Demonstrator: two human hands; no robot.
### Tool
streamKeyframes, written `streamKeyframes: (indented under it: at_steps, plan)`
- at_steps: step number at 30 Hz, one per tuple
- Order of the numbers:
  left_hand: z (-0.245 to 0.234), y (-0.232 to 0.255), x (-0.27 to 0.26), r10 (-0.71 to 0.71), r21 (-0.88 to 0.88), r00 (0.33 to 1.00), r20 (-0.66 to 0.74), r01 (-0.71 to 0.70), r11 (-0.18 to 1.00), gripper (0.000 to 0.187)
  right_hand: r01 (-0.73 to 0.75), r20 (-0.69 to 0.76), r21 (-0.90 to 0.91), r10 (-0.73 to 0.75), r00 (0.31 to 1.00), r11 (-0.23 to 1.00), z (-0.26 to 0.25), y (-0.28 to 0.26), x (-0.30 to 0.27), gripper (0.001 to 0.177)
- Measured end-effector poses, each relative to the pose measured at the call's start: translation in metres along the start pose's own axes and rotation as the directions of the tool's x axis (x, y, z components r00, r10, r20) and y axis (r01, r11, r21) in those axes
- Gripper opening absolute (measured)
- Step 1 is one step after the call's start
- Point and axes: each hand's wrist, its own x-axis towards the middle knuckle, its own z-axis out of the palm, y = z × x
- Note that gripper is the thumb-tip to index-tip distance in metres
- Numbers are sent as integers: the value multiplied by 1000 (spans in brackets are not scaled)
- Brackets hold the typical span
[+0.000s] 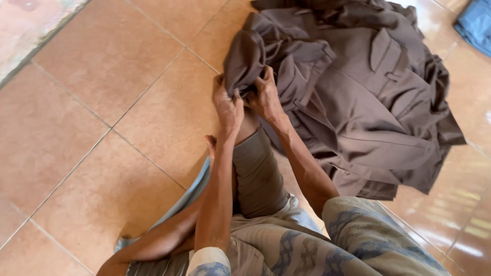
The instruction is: Folding brown trousers while sitting on the floor and stacking them neatly.
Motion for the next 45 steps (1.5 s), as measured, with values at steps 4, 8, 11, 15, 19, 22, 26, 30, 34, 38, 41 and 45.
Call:
streamKeyframes:
  at_steps: [4,8,11,15,19,22,26,30,34,38,41,45]
  plan:
    - [-75,1,14,0,-48,982,-191,-10,999,34,260,6,159,-264,964,953,37,-90,34,39]
    - [-160,-3,7,9,65,922,-388,17,998,26,391,31,336,-424,905,857,87,-177,40,25]
    - [-223,15,-12,-11,166,875,-485,104,981,22,365,147,411,-457,877,835,146,-213,15,27]
    - [-294,-53,-65,-25,200,795,-606,183,963,26,399,344,321,-498,796,859,246,-229,-41,42]
    - [-354,-174,-171,-205,153,578,-790,510,847,17,128,793,318,-338,508,939,286,-238,-104,65]
    - [-370,-240,-250,-299,87,424,-855,684,724,24,75,928,231,-243,283,970,281,-236,-134,81]
    - [-353,-226,-246,-363,-14,378,-851,676,736,24,140,906,284,-313,286,949,261,-251,-128,84]
    - [-341,-246,-252,-384,-118,307,-871,628,769,22,-200,816,484,-356,456,852,221,-252,-86,61]
    - [-338,-223,-234,-465,-247,226,-856,612,752,19,-203,560,237,37,828,950,237,-145,-43,37]
    - [-341,-165,-202,-572,-367,207,-794,587,722,40,-187,568,-621,601,563,761,259,-83,-41,141]
    - [-334,-131,-190,-731,-341,321,-602,724,599,83,-60,535,-635,494,685,770,288,-93,-64,104]
    - [-337,-161,-208,-764,-186,385,-518,821,540,99,-179,614,-294,329,717,939,327,-98,-107,61]
